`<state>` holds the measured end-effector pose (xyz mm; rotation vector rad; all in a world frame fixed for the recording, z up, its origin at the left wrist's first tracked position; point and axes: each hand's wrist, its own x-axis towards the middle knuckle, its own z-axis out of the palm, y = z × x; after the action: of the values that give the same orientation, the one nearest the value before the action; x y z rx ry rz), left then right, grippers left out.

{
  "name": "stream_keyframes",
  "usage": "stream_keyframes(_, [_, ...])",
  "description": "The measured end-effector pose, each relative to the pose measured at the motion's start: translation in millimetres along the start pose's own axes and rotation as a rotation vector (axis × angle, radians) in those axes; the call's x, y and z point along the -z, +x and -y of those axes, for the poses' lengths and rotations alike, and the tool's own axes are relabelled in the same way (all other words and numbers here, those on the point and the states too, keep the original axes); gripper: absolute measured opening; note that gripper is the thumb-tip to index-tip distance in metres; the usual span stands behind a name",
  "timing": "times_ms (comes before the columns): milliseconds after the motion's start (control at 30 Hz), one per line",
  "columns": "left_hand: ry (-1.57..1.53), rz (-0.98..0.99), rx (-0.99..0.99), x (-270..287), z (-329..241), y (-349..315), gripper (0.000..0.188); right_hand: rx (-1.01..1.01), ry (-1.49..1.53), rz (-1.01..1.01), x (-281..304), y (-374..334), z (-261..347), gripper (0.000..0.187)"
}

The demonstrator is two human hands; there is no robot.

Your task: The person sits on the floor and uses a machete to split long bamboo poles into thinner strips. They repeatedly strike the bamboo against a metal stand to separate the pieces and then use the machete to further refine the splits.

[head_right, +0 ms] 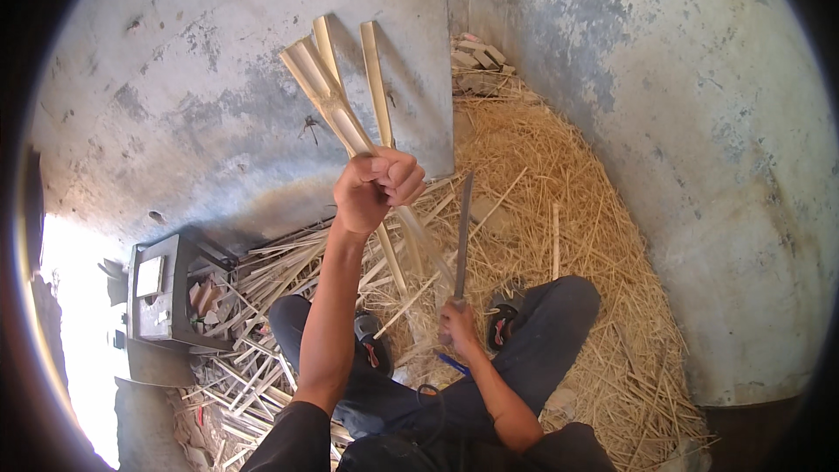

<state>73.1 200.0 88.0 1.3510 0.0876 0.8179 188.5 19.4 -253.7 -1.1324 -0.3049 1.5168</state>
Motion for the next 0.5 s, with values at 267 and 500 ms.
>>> stream_keyframes(267, [0.044, 0.068, 0.002, -1, -2, 1, 0.032, -0.209, 0.011, -0.162, 21, 3, -26, 0.015])
stream_keyframes(500, [-0.007, 0.160, 0.035, -2, -5, 3, 0.037, 0.025, -0.057, -0.005, -1, -11, 18, 0.015])
